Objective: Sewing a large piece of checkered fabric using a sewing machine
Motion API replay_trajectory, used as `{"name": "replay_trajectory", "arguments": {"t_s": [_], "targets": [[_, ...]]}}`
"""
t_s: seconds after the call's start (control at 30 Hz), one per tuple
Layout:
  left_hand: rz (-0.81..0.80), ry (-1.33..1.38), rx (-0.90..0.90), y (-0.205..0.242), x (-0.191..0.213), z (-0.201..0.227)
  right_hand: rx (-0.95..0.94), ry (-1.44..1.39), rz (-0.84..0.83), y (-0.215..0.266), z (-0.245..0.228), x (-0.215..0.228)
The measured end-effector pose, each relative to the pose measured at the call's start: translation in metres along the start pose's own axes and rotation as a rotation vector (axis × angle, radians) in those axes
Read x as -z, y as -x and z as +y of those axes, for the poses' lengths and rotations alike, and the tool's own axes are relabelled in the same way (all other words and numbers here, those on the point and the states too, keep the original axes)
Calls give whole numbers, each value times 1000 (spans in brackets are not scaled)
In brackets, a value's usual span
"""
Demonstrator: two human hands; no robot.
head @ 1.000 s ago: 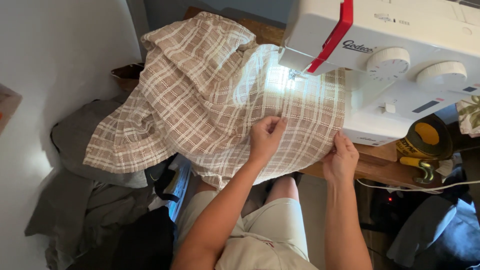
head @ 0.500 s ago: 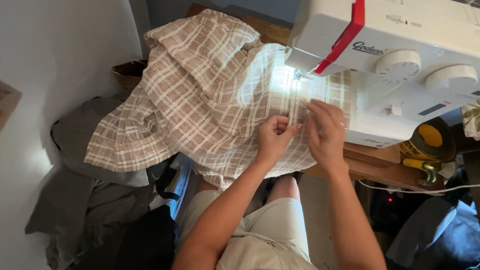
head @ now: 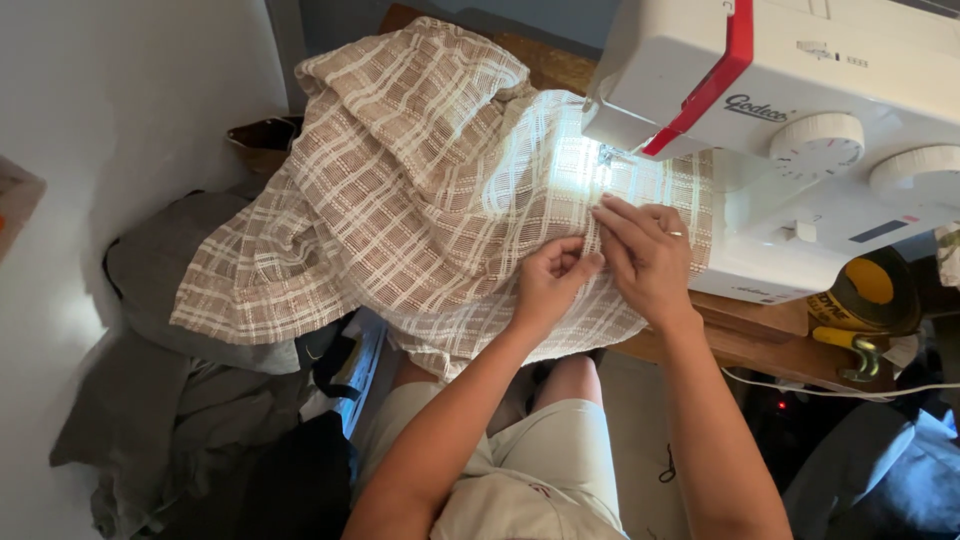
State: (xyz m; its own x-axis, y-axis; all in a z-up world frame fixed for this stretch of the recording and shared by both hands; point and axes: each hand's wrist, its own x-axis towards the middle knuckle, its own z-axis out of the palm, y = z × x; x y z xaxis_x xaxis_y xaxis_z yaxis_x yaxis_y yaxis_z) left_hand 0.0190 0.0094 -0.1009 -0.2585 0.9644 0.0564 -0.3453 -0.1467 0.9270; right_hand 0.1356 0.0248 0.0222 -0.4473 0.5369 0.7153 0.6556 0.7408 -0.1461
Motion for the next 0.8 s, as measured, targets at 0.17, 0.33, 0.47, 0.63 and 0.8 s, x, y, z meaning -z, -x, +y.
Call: {"name": "replay_trajectory", "arguments": {"t_s": [0.17,0.33,0.47,0.63,0.8], "targets": [[12,-33,-52,6,2,22,16,-36,-7,-3,-2,3],[2,-119,-30,3,6,27,20,-63,-19,-6,-1,5],[28,-187,-17,1,6,22,29,-33,-21,-4,0,4],[72,-651,-146,5,13,69,43,-12,-41,0,3,6],[-82,-1262,-730,-12,28,110,41,-5,-52,3,7,1]]}}
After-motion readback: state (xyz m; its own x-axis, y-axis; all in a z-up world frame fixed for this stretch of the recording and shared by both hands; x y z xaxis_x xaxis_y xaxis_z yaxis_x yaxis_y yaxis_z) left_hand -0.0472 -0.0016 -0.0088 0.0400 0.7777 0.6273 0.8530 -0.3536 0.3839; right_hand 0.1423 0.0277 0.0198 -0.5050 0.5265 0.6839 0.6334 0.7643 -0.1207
